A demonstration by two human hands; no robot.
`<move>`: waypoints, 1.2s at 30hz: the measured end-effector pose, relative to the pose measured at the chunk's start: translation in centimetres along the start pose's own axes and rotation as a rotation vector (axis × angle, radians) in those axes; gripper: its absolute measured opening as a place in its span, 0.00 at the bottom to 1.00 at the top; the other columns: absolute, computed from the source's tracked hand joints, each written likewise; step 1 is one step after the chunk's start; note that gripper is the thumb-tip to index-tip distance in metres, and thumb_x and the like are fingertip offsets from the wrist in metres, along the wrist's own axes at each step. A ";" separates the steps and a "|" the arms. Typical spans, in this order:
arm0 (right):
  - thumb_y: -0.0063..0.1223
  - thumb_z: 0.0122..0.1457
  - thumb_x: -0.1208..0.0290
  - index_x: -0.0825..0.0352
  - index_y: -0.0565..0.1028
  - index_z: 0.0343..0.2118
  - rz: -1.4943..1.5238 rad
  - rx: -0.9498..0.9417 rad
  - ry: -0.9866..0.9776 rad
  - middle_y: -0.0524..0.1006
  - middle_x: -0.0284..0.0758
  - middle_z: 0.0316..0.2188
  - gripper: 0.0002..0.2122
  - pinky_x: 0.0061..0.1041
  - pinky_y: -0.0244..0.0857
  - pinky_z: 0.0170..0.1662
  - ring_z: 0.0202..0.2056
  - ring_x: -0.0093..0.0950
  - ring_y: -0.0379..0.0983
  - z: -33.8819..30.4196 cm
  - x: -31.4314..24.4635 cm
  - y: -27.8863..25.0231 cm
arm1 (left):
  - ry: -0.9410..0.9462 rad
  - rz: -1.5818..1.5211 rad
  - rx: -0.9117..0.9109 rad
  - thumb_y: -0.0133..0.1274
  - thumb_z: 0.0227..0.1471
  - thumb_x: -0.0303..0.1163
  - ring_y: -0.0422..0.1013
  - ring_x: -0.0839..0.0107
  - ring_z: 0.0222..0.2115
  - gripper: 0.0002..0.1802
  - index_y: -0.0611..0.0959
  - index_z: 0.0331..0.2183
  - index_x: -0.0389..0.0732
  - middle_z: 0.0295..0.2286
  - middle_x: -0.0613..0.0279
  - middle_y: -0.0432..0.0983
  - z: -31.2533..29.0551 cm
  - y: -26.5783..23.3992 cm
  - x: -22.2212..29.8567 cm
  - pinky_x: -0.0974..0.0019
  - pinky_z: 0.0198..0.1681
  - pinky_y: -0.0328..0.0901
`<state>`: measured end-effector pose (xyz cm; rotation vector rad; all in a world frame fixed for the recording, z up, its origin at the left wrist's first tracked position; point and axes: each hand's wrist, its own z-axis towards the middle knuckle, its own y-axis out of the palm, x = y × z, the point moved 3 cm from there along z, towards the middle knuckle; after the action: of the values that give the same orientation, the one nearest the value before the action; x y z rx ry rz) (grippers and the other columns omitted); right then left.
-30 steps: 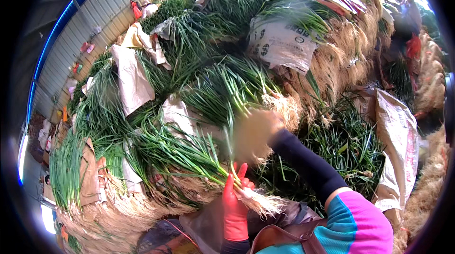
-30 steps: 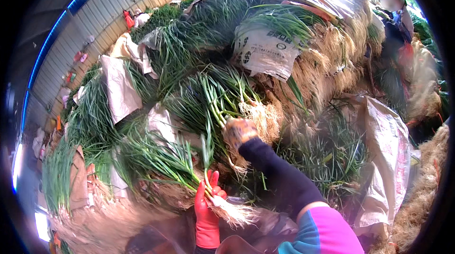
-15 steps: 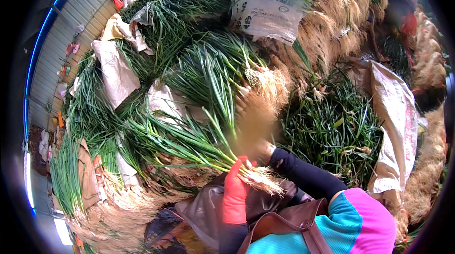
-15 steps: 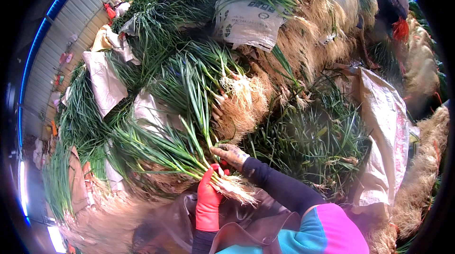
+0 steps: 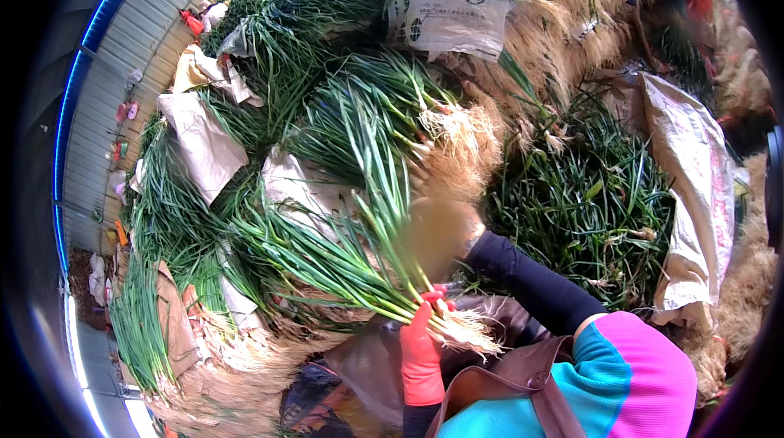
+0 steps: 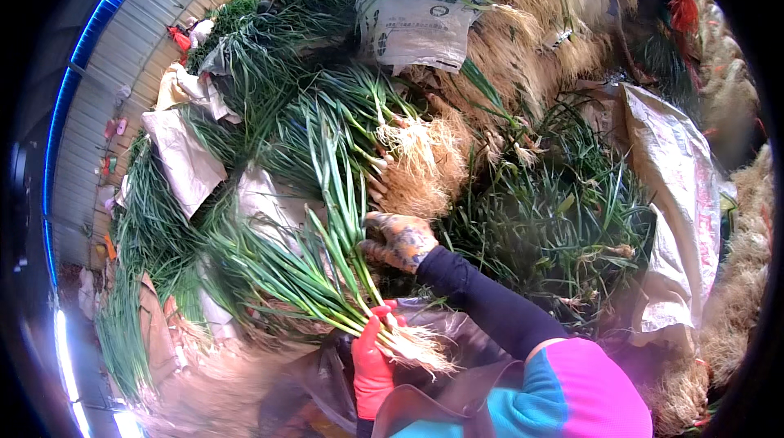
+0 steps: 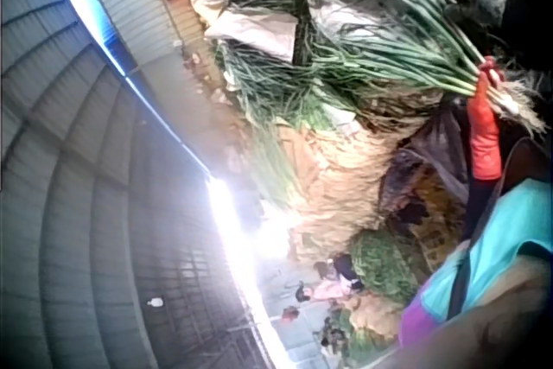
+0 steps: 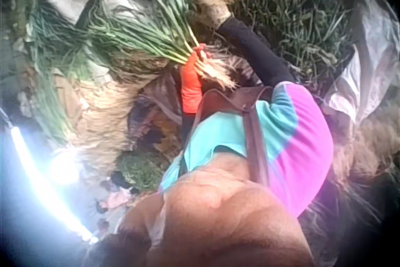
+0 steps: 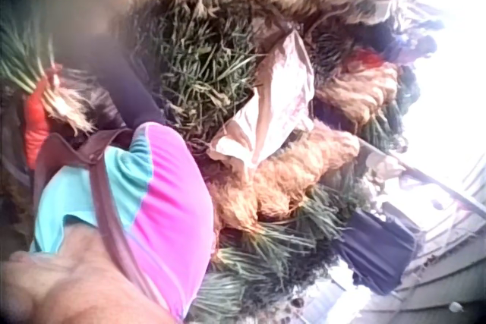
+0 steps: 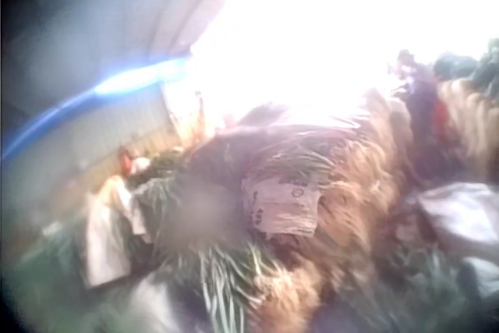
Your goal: The person cleans produce by hand, stripping away brown leaves and debris from the root ends and stalks, then placing the cleaned produce into a large sack.
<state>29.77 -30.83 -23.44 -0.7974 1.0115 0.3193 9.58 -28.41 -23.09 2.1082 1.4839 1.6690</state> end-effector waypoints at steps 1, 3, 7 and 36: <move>0.54 0.51 0.57 0.63 0.73 0.38 0.077 -0.056 -0.029 0.76 0.44 0.29 0.16 0.36 0.66 0.38 0.34 0.43 0.73 0.8 -1.1 -0.1 | -0.001 0.026 0.011 0.48 0.54 0.33 0.70 0.64 0.35 0.14 0.76 0.39 0.34 0.41 0.54 0.70 -0.3 0.0 -0.1 0.60 0.41 0.66; 0.56 0.49 0.61 0.65 0.73 0.31 -0.206 -0.162 -0.277 0.75 0.43 0.28 0.12 0.35 0.66 0.35 0.32 0.41 0.73 1.9 -0.8 1.3 | -0.002 0.031 0.026 0.49 0.52 0.34 0.71 0.63 0.36 0.16 0.76 0.40 0.34 0.44 0.53 0.69 -0.4 -0.6 -0.3 0.59 0.41 0.67; 0.55 0.53 0.72 0.67 0.74 0.30 0.563 -0.012 -0.151 0.73 0.30 0.21 0.05 0.23 0.65 0.29 0.23 0.23 0.70 0.8 -1.7 -3.4 | 0.011 -0.066 0.047 0.48 0.53 0.34 0.70 0.60 0.41 0.18 0.73 0.44 0.33 0.49 0.50 0.65 -0.6 -1.7 -0.1 0.57 0.43 0.68; 0.55 0.54 0.60 0.69 0.75 0.36 0.572 -0.309 -0.049 0.74 0.29 0.22 0.15 0.20 0.64 0.27 0.24 0.20 0.69 -2.4 5.6 7.8 | -0.032 -0.256 -0.219 0.43 0.56 0.36 0.63 0.49 0.49 0.12 0.75 0.39 0.40 0.55 0.49 0.56 0.5 0.1 -0.9 0.50 0.49 0.63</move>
<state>26.59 -27.83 -32.34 -0.7575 1.1482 0.9996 10.10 -28.92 -23.86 1.7440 1.4179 1.6123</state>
